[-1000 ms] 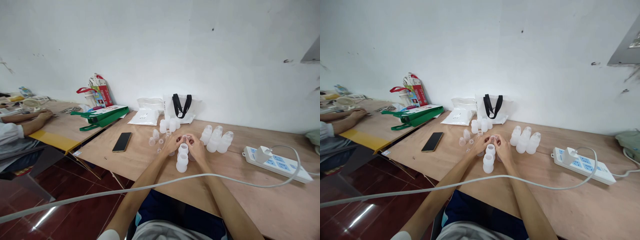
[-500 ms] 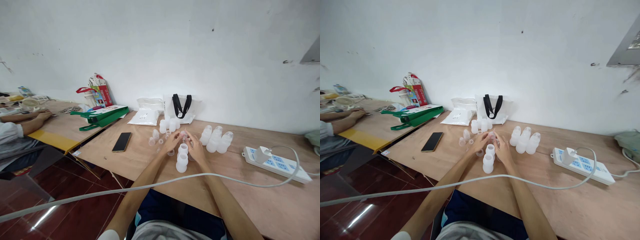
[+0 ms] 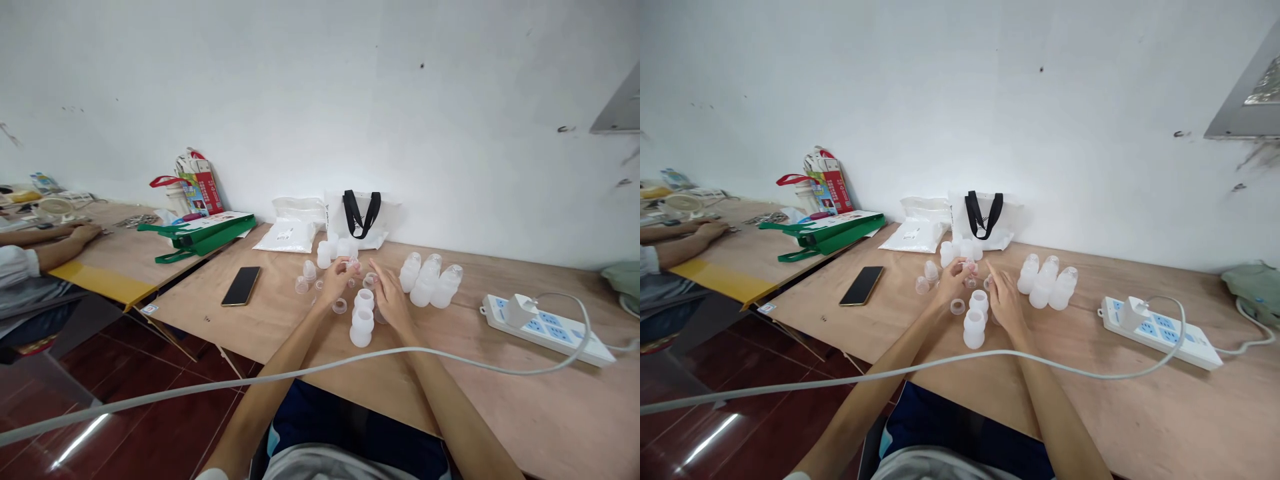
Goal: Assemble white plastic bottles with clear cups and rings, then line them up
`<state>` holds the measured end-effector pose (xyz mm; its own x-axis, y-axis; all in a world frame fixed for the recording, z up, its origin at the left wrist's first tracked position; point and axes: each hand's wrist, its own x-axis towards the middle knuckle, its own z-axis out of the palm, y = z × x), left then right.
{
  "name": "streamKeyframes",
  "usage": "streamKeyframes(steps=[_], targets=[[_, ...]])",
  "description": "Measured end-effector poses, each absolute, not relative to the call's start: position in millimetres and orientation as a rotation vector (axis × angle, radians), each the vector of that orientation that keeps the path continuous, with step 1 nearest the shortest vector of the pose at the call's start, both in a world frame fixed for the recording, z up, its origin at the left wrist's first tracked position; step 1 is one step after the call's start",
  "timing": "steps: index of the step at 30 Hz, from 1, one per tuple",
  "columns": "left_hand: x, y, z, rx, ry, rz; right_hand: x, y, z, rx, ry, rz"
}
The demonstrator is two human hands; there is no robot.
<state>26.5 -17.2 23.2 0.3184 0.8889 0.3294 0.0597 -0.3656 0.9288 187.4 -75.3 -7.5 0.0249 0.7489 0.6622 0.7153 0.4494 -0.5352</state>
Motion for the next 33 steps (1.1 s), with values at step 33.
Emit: streamKeyframes(steps=[33], targets=[[-76.0,-36.2,-8.3,2.355,1.151,0.771,225.2,-93.5,-23.9,-1.325,-1.724,-0.244]])
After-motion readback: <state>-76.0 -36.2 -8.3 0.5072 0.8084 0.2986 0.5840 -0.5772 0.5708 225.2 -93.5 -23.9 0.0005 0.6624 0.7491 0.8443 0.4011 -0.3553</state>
